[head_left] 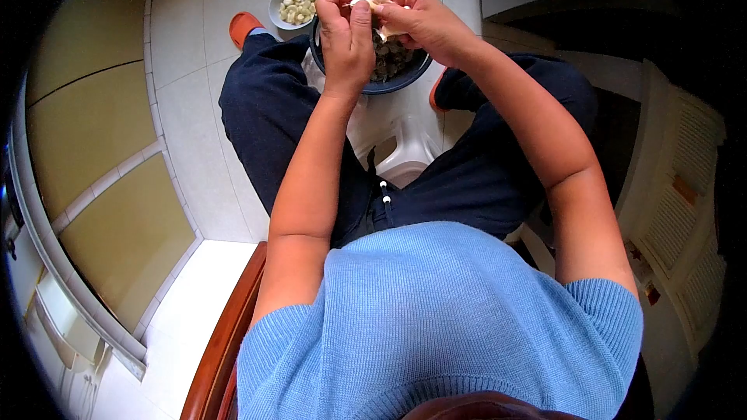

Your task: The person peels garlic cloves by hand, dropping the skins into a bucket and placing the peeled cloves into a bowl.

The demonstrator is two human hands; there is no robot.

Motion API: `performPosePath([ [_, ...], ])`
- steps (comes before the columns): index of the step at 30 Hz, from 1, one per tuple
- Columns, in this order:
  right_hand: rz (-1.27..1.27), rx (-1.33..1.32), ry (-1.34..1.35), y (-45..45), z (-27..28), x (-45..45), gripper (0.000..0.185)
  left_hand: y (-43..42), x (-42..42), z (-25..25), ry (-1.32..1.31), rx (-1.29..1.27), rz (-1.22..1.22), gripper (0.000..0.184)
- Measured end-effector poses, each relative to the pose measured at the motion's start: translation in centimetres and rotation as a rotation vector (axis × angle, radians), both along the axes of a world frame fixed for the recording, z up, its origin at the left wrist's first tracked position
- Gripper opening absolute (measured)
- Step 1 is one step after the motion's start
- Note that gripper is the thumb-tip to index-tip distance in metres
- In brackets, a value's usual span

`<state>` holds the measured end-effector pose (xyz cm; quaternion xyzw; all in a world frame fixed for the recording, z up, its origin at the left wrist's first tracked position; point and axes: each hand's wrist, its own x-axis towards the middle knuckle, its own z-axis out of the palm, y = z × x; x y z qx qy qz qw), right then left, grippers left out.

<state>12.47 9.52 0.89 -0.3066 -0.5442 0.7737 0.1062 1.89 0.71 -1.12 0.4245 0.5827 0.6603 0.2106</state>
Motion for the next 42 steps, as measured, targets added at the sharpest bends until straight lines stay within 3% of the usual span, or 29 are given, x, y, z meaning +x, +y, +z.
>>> performPosePath([
  [1,0.0,0.0,0.0,0.0,-0.2,0.0,0.028,-0.2,-0.3,-0.2,0.174,-0.084,0.061,0.027],
  [3,-0.01,0.327,0.127,-0.2,-1.2,-0.2,0.025,-0.1,-0.4,-0.4,0.378,-0.165,0.132,0.035],
  [7,0.002,0.606,0.054,-1.0,-2.5,-0.3,0.023,-0.5,-0.4,0.4,0.33,-0.346,0.112,0.04],
  [10,0.018,0.703,0.006,-1.2,-2.5,-0.2,0.023,-0.7,0.2,0.5,0.24,-0.337,0.086,0.04],
  [14,-0.02,0.543,-0.024,-2.3,-3.8,-0.4,0.023,-0.8,0.8,-0.8,0.245,-0.274,0.163,0.04],
  [16,-0.079,0.32,0.004,-2.7,-4.1,-0.9,0.024,-0.7,1.1,-1.7,0.175,-0.357,0.179,0.039],
  [22,0.049,0.247,-0.031,-0.4,-1.5,-0.9,0.028,0.9,-0.9,-0.7,0.285,-0.208,0.2,0.033],
  [24,0.125,0.149,-0.053,-0.3,-1.4,-0.7,0.027,0.9,-1.5,-0.8,0.295,-0.193,0.059,0.034],
  [27,0.146,0.033,-0.111,0.1,-1.0,-0.8,0.025,1.0,-1.4,-1.0,0.303,-0.241,0.043,0.036],
  [32,0.099,0.074,-0.082,0.1,-1.5,-1.0,0.023,1.2,-1.0,-1.4,0.379,-0.214,0.055,0.037],
  [40,0.036,0.174,-0.062,-0.4,-2.1,-1.6,0.023,0.9,-0.6,-1.6,0.249,-0.236,0.084,0.037],
  [42,-0.007,0.057,-0.098,-0.6,-1.6,-1.5,0.021,1.0,-0.7,-1.4,0.187,-0.21,0.089,0.036],
])
